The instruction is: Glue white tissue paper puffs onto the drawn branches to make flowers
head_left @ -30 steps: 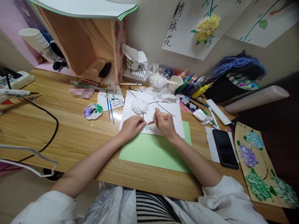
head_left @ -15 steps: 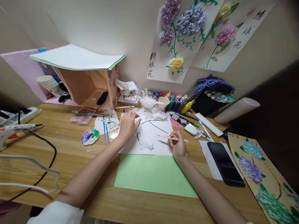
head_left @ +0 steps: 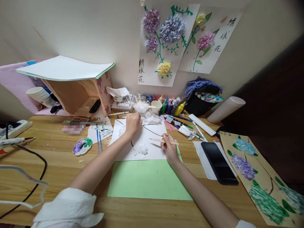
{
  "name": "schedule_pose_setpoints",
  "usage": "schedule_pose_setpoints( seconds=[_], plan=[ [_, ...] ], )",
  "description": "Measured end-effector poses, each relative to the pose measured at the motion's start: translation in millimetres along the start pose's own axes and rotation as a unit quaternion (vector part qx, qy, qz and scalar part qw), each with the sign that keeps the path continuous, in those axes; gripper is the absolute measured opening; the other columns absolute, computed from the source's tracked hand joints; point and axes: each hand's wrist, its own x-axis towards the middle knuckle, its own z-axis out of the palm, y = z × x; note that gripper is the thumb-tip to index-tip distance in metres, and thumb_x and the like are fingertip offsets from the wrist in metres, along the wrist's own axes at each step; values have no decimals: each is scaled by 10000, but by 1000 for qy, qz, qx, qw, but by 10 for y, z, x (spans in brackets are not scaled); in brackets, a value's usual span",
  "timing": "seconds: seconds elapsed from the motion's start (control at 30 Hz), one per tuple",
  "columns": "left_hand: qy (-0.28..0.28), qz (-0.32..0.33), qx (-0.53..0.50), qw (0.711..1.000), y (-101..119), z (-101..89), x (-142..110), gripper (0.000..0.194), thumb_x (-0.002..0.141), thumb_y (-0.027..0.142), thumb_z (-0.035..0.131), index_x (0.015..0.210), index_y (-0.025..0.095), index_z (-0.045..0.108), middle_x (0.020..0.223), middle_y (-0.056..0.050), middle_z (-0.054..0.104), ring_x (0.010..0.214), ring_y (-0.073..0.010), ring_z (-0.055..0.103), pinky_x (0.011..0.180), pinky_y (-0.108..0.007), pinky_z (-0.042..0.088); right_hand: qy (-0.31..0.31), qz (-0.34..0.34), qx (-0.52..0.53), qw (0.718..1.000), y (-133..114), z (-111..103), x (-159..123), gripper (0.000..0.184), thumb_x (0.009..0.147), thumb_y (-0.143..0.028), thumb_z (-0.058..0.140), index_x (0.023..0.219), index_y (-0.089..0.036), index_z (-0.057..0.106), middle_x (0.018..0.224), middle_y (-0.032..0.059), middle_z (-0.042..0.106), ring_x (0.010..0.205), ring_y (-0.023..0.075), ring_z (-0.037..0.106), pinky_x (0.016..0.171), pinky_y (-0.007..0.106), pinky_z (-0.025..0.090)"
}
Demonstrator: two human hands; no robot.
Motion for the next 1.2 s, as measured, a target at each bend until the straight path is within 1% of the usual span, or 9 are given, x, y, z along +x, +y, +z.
schedule_pose_setpoints(
  seconds=[0.1, 0.23, 0.4, 0.5, 0.67, 0.83, 0.97, 1.07, 1.2],
  plan=[
    [3, -6, -49, 999, -65, -59, -48, 159, 822, 190, 423, 861, 166, 575, 851, -75, 647, 832, -208, 581, 743, -325, 411, 1, -4, -6, 1000, 6, 2, 0, 225, 801, -387, 539, 937, -225, 463, 467, -90, 453, 438, 95, 412, 437, 198, 302],
    [-7, -11, -96, 995, -136, -128, -93, 153, 842, 212, 424, 876, 171, 568, 861, -45, 663, 769, -154, 603, 704, -272, 433, -11, -7, -2, 1000, -13, 14, -16, 240, 809, -360, 538, 983, -224, 445, 517, -76, 527, 499, 97, 467, 511, 205, 354],
    [-23, 34, -34, 999, -93, -140, -98, 200, 767, 304, 580, 918, 174, 567, 924, -87, 628, 918, -240, 554, 789, -341, 396, -11, -10, -8, 1000, -39, 25, -26, 250, 800, -360, 542, 979, -216, 445, 521, -69, 557, 507, 101, 487, 520, 213, 361],
    [-41, 55, 30, 997, -18, -67, -55, 226, 734, 258, 600, 929, 149, 568, 972, -139, 599, 971, -290, 516, 822, -387, 362, 1, -6, -2, 1000, -37, 22, -18, 248, 797, -369, 540, 963, -212, 441, 519, -71, 553, 505, 101, 492, 512, 212, 360],
    [-46, 50, 26, 997, 14, 29, 49, 129, 760, 143, 490, 851, 133, 581, 902, -154, 624, 924, -289, 536, 817, -403, 351, 14, -8, -3, 1000, -14, 10, -2, 230, 791, -389, 539, 905, -224, 425, 517, -73, 553, 490, 107, 494, 494, 215, 357],
    [-32, 26, -2, 999, -78, -96, 32, 183, 792, 127, 432, 875, 152, 593, 888, -122, 658, 888, -258, 577, 784, -381, 389, 14, -11, 1, 1000, -3, 11, 1, 213, 797, -389, 550, 870, -225, 435, 569, -50, 622, 564, 117, 557, 566, 231, 417],
    [-18, -1, -123, 992, -107, -323, -134, 179, 811, 170, 455, 924, 179, 593, 900, -58, 677, 841, -185, 614, 765, -313, 442, 23, -22, -32, 999, -24, 15, -6, 231, 782, -404, 585, 864, -206, 499, 686, -1, 696, 655, 129, 600, 650, 259, 460],
    [-19, -45, -268, 962, -97, -514, -362, 154, 808, 245, 513, 890, 183, 627, 875, -40, 689, 800, -159, 625, 751, -285, 465, 8, -39, -67, 997, -64, 31, -35, 225, 782, -381, 600, 890, -187, 564, 767, 27, 714, 676, 125, 595, 671, 268, 469],
    [-53, -109, -333, 935, -126, -666, -729, 174, 788, 320, 562, 838, 187, 663, 863, -34, 695, 799, -155, 620, 748, -277, 471, -36, -63, -96, 993, -122, 74, -142, 170, 811, -337, 581, 891, -187, 596, 808, 43, 706, 760, 145, 611, 706, 288, 462]
  ],
)
